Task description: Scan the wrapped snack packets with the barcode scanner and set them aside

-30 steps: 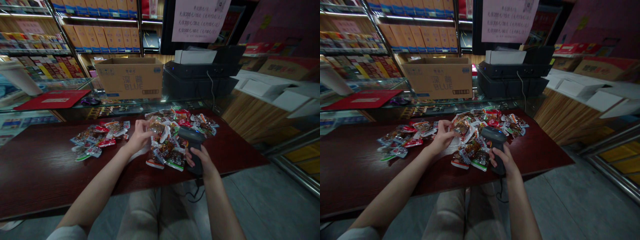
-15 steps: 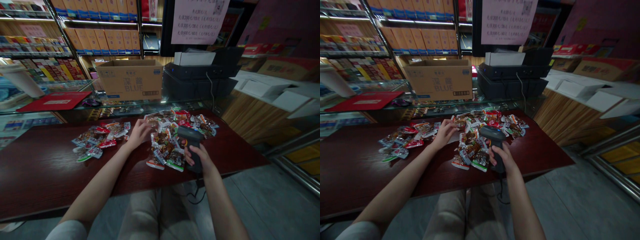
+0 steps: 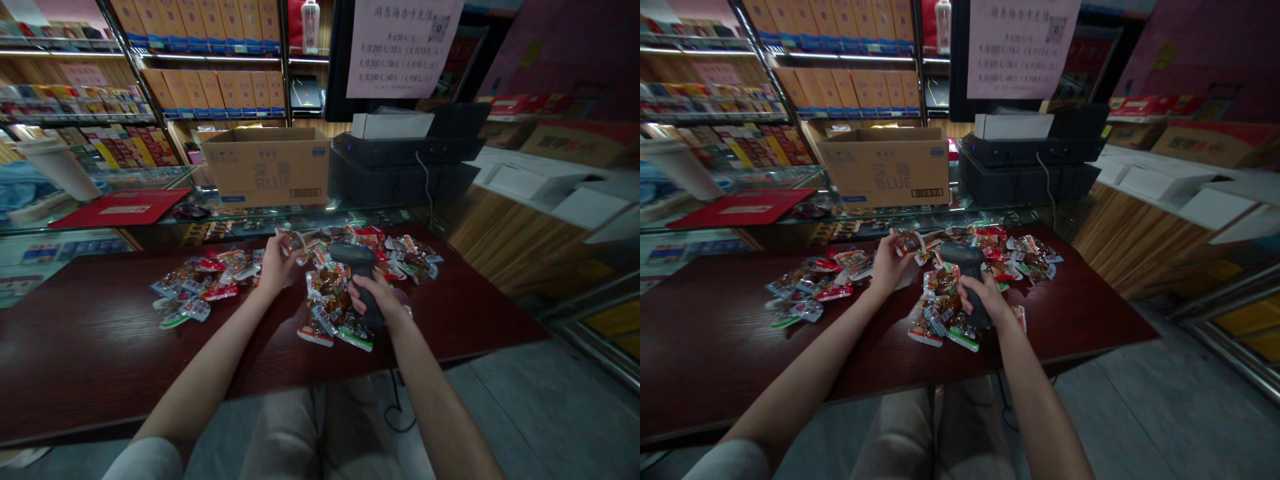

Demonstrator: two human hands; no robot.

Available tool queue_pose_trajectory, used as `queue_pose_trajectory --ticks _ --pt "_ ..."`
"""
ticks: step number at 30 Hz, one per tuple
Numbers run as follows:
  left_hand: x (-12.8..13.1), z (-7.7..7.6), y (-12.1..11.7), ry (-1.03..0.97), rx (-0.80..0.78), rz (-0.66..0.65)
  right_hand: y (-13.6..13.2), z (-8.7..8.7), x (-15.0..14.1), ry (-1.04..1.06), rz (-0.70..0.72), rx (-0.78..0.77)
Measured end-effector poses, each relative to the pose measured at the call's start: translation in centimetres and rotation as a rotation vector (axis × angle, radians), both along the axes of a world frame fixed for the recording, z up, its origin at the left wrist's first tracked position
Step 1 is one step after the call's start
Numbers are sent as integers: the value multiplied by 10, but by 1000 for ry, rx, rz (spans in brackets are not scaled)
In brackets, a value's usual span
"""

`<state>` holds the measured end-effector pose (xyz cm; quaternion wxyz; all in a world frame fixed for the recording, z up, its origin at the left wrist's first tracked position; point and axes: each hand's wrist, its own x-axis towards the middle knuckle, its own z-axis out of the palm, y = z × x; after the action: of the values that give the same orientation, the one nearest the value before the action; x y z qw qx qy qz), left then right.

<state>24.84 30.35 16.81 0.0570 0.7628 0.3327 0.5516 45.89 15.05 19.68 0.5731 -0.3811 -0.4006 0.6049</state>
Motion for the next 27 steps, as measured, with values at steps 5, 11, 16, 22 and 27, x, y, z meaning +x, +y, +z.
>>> queue_pose_trajectory --ticks 5,11,16,22,27 --pt "2 -4 1 4 -24 -42 -4 -3 1 11 16 5" --pt "7 -8 -2 37 -27 -71 -5 -5 1 1 22 -4" --pt "8 -11 -4 37 -8 -109 -7 -5 0 12 9 6" --pt "-4 2 -9 119 -81 -124 -8 -5 2 54 1 -1" --pt "-40 33 -10 389 -256 -95 -8 -4 5 101 0 9"
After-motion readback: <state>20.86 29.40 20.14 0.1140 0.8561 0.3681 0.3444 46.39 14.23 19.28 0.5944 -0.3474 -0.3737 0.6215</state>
